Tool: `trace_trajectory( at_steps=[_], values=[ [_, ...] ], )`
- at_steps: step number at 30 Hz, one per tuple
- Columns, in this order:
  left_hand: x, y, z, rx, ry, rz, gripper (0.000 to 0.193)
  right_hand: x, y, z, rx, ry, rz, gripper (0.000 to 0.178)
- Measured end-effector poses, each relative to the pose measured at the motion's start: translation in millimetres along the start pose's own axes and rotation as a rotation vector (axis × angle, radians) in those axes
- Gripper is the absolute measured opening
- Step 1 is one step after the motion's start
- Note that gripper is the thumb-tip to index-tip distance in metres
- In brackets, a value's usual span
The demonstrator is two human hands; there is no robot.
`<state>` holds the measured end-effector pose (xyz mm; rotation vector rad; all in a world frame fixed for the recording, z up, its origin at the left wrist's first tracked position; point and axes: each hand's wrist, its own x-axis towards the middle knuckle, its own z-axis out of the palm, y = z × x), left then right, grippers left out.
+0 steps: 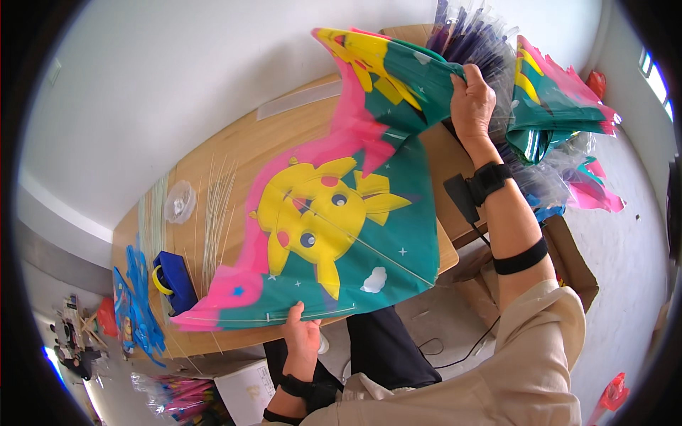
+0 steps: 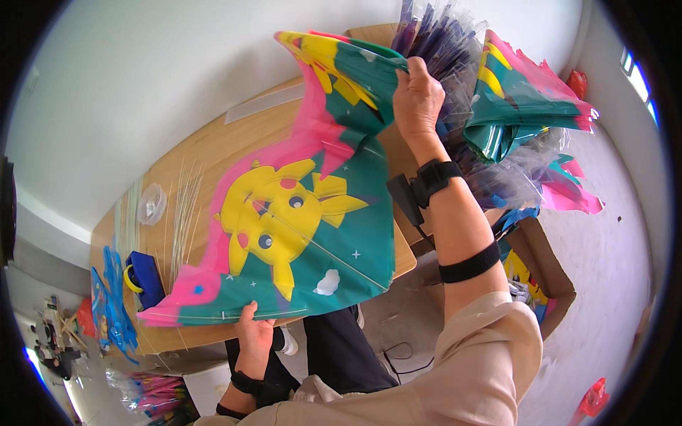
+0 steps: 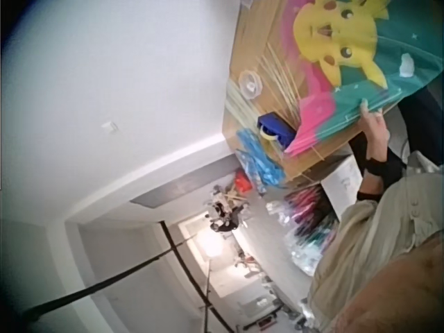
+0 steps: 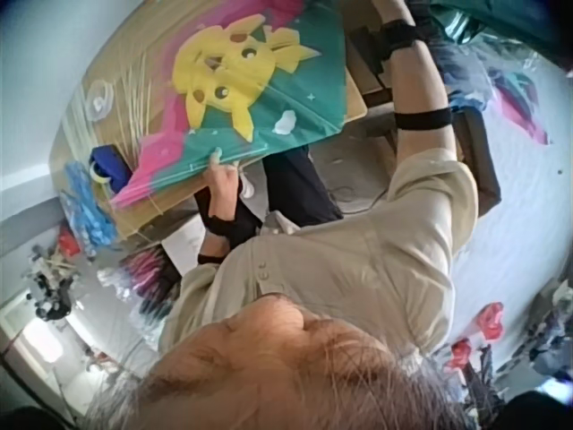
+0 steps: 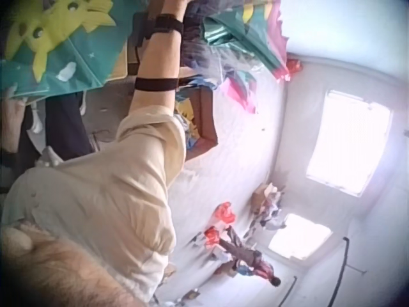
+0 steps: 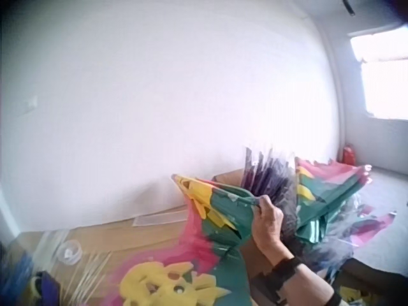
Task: Assembling and folding Pikachu-themed plastic kites at a workshop table.
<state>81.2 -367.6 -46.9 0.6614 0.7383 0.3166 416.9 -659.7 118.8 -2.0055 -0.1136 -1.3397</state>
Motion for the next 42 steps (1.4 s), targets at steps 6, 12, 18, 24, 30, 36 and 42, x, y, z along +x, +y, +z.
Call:
trace_trajectory(
  at_steps=[6, 12, 18, 24, 30, 36, 42],
  values=[
    [1.7, -1.3, -8.5, -0.106, -0.021, -0.116, 0.028, -37.8, -66.4, -25.3, 0.283, -0.071, -0.422, 0.008],
    [0.7, -4.0, -5.5, -0.123, 0.004, -0.157, 0.026, -140.5, -75.8, -77.0, 0.371, -0.501, -0.655, 0.025],
    [1.4, -10.8, -4.7, -0.098, -0.037, -0.136, 0.023, -235.0, -45.5, -102.8, 0.331, -0.783, -0.504, 0.022],
    [-12.7, -6.7, 1.8, -0.110, -0.068, -0.208, 0.033, -246.5, -41.7, -108.5, 0.424, -0.879, -0.033, 0.020],
    [-18.1, -8.5, -5.9, -0.110, -0.069, -0.253, 0.032, -242.5, -48.9, -109.8, 0.562, -1.016, 0.203, 0.024],
    [-34.2, -7.1, -11.0, -0.006, -0.090, -0.310, 0.035, -243.1, -44.1, -107.1, 0.477, -1.172, 0.529, 0.029],
    [-44.4, -11.1, -12.0, 0.015, -0.081, -0.341, 0.044, -231.3, -31.0, -84.1, 0.760, -1.199, 1.173, 0.021]
  ],
)
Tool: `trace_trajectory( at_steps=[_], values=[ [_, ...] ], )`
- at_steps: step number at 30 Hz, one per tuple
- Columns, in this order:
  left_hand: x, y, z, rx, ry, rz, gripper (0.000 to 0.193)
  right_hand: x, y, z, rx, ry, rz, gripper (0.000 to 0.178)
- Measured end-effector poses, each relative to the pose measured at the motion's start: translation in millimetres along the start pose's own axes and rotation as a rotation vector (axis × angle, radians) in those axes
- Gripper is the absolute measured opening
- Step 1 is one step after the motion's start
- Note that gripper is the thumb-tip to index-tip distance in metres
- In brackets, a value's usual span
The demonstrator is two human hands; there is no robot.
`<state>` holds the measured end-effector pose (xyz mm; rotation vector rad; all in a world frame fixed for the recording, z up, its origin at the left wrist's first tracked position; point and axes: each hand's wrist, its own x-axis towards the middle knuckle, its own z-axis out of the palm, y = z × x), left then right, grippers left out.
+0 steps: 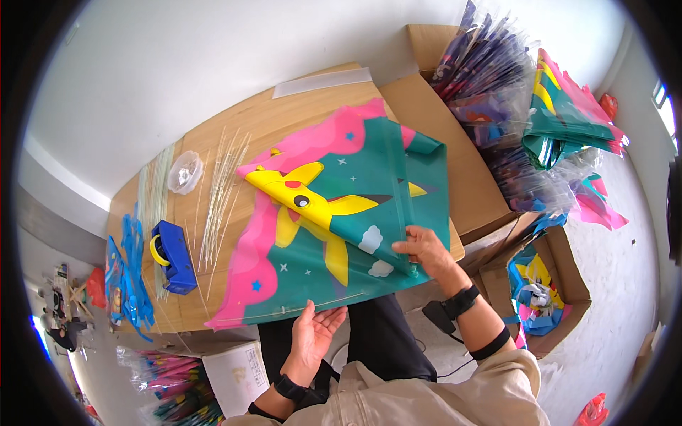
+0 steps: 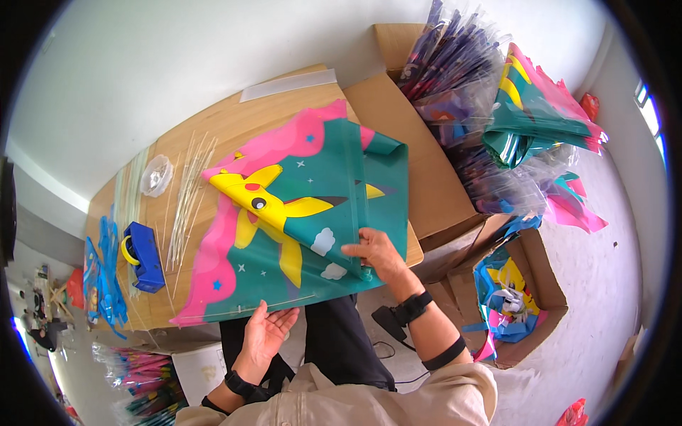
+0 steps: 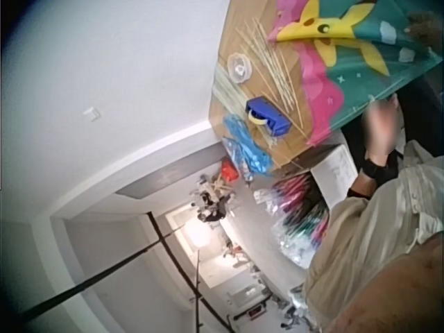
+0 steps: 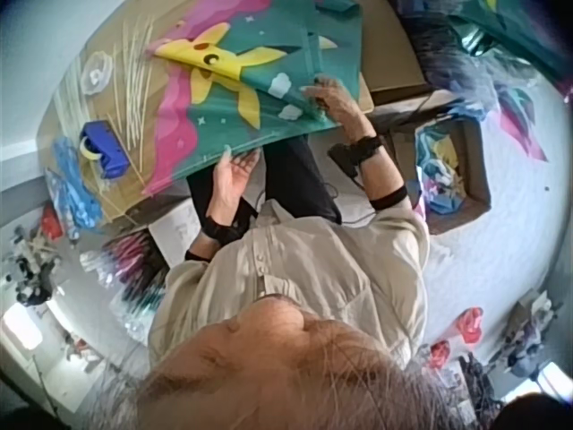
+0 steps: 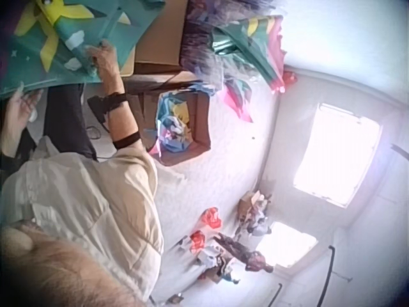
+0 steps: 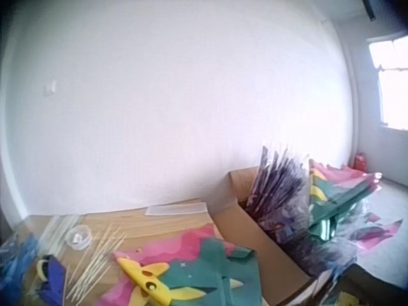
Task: Assembling and folding Pikachu-themed plastic kites at a workshop table.
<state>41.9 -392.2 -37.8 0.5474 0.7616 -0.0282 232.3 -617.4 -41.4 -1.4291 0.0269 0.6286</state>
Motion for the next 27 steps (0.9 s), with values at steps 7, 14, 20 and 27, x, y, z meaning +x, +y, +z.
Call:
trace_trajectory(
  at_steps=[7, 14, 20, 27],
  values=[
    [5.4, -0.8, -1.2, 0.039, 0.043, -0.031, 0.047, 36.5, -18.0, 0.4, 0.351, 0.054, 0.159, 0.019],
    [4.2, 0.1, -14.6, 0.334, -0.165, -0.417, 0.038, 69.1, -9.6, 24.7, 0.089, 0.114, -0.174, 0.028],
    [1.7, -1.8, 24.2, 0.497, -0.181, 0.112, 0.029, 29.9, -10.5, 51.5, -0.953, 0.127, -0.952, 0.036],
    [25.5, 25.3, 41.0, 0.453, -0.086, 0.597, 0.063, -1.2, -0.9, 69.2, -1.408, -0.053, -1.332, 0.049]
  ],
)
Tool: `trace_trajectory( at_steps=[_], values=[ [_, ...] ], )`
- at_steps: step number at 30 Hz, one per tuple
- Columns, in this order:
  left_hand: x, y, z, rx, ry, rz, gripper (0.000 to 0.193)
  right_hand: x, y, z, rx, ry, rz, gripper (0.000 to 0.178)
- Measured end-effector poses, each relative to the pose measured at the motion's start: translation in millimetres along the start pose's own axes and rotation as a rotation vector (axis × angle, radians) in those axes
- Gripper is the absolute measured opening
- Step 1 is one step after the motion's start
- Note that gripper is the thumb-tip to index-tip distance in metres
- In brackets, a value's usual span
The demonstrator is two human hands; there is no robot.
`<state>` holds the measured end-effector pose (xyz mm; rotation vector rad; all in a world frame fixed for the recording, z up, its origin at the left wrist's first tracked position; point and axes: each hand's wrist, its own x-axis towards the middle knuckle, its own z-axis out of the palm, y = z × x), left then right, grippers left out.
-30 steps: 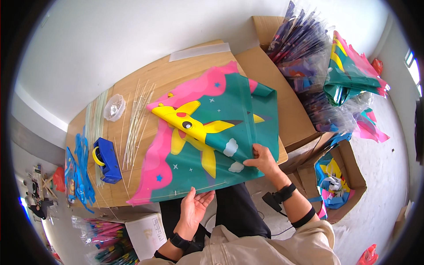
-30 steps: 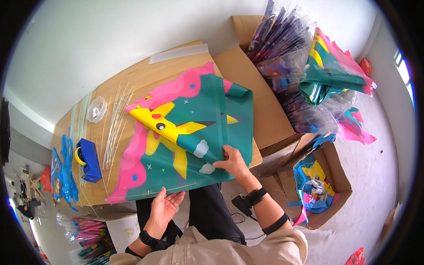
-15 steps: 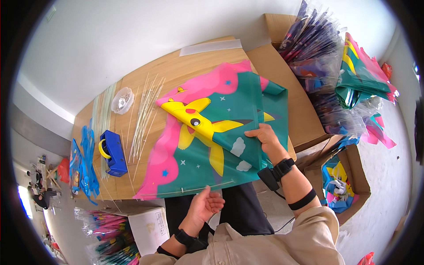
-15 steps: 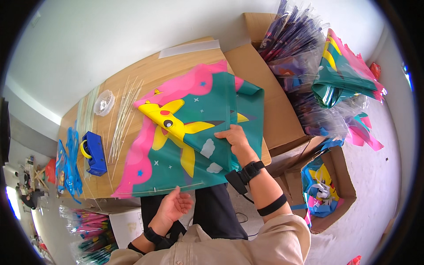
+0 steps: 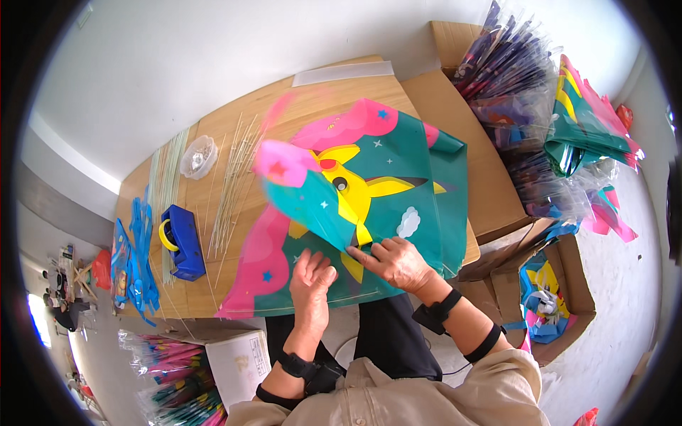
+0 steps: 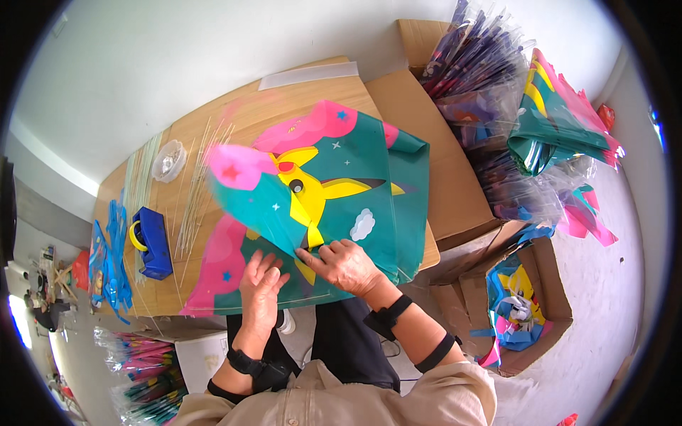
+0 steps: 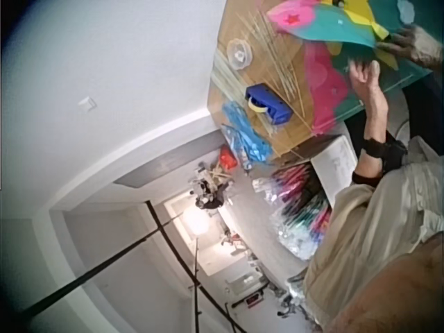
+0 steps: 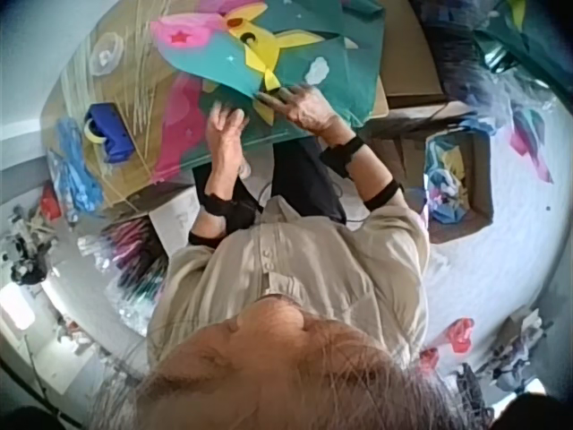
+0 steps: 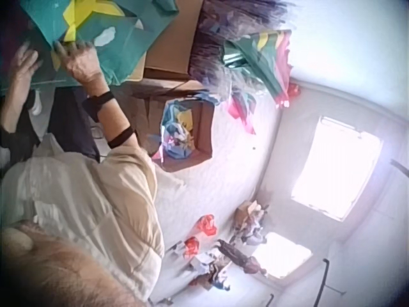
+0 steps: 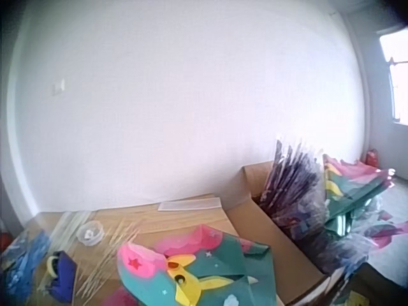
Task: Assembling and folding Pikachu-themed plastic kites at a workshop table.
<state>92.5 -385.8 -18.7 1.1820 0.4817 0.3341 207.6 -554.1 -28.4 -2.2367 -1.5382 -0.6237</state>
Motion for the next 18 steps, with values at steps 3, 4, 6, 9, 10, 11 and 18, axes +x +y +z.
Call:
trace_trajectory(
  at_steps=[3, 4, 6, 9, 10, 11, 18],
  values=[
    [4.4, 21.9, 9.5, -0.067, -0.065, -0.006, 0.066, -2.8, -8.2, -1.1, 0.001, -0.022, -0.039, 0.052],
    [7.4, 17.1, 2.4, -0.101, -0.068, -0.009, 0.062, -3.0, -11.4, -0.7, 0.014, -0.020, -0.048, 0.052],
    [11.1, 13.8, -8.7, -0.275, -0.003, -0.060, 0.057, -3.9, -17.7, -1.3, 0.035, -0.030, -0.061, 0.050],
    [12.3, 20.4, -18.6, -0.410, 0.106, -0.062, 0.048, -6.5, -24.6, -0.2, 0.066, -0.015, -0.083, 0.050],
    [13.0, 24.7, -23.0, -0.427, 0.129, -0.052, 0.047, -7.6, -26.8, 0.3, 0.073, -0.023, -0.081, 0.047],
    [13.1, 28.8, -24.4, -0.443, 0.152, -0.042, 0.046, -8.5, -28.9, 0.7, 0.079, -0.030, -0.079, 0.045],
    [14.3, 47.6, -63.9, -0.472, 0.383, 0.064, 0.028, -18.5, -42.8, -3.1, 0.120, -0.032, 0.002, 0.032]
  ],
)
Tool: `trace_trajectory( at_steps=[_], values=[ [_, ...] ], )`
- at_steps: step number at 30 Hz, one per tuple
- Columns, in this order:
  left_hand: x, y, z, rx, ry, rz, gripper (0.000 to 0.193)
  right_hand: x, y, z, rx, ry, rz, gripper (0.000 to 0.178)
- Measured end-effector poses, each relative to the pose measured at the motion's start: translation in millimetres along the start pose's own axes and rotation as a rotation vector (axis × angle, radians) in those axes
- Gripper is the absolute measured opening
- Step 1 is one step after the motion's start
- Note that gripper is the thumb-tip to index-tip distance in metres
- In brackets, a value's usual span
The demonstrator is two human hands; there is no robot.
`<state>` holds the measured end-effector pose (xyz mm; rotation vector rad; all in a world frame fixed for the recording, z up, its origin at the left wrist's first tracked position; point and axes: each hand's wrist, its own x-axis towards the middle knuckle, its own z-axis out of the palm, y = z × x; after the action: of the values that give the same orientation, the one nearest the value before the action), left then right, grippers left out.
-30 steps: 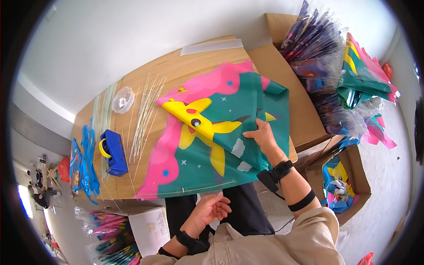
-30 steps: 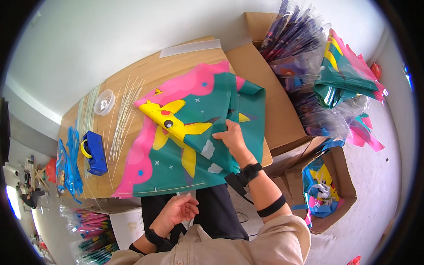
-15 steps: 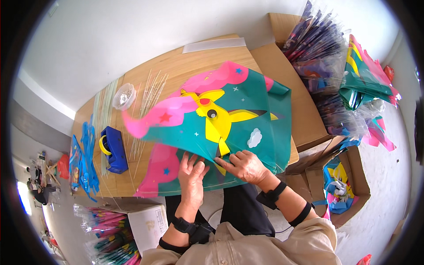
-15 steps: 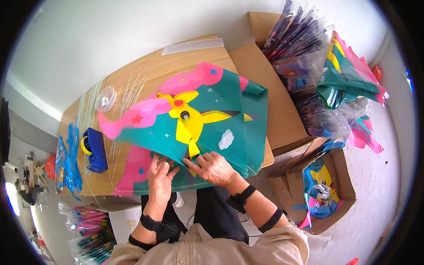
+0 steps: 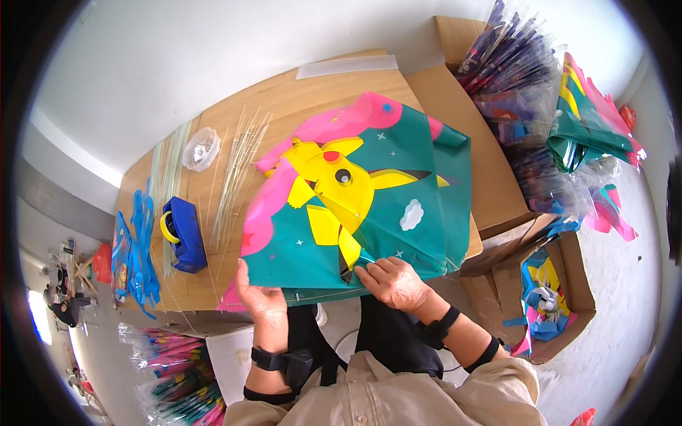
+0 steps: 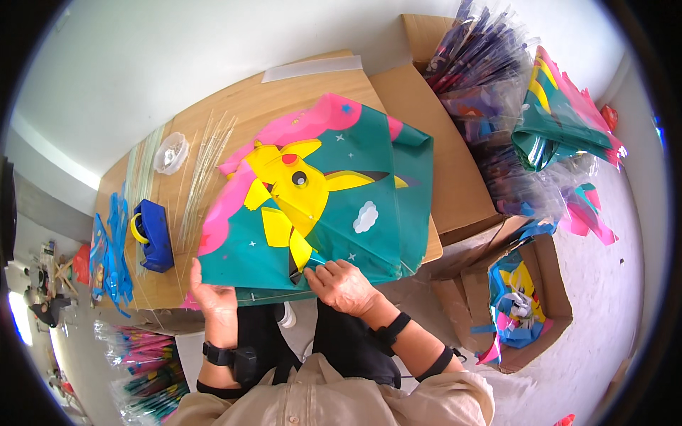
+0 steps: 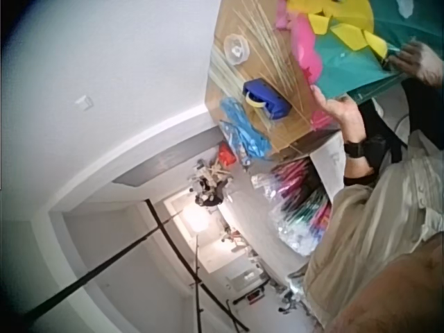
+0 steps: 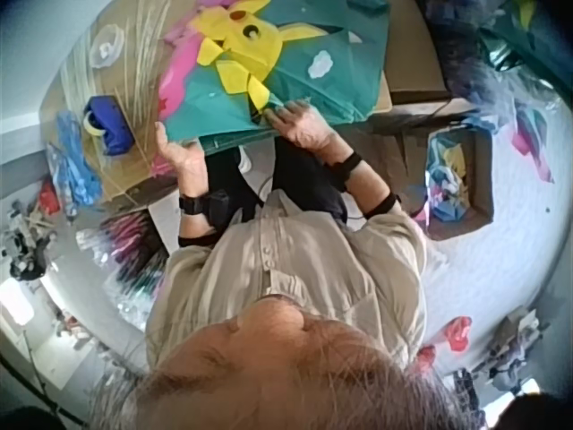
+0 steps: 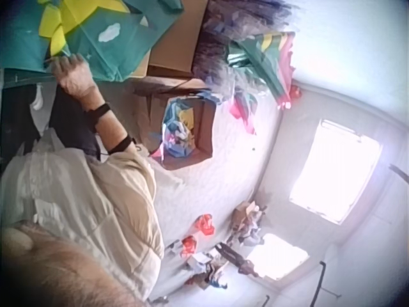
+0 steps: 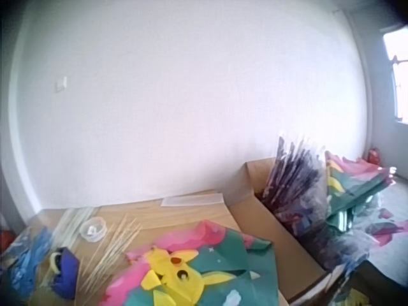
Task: Assembling and folding Pikachu-themed plastic kites at a workshop table.
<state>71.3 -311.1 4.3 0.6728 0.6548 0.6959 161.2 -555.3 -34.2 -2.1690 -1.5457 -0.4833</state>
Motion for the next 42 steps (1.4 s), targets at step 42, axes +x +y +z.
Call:
trace_trajectory(
  at_steps=[42],
  values=[
    [-107.1, 74.2, -133.7, 0.119, 0.011, -0.229, 0.011, -68.3, -118.8, 13.5, 2.200, 0.137, 1.501, 0.040]
  ],
)
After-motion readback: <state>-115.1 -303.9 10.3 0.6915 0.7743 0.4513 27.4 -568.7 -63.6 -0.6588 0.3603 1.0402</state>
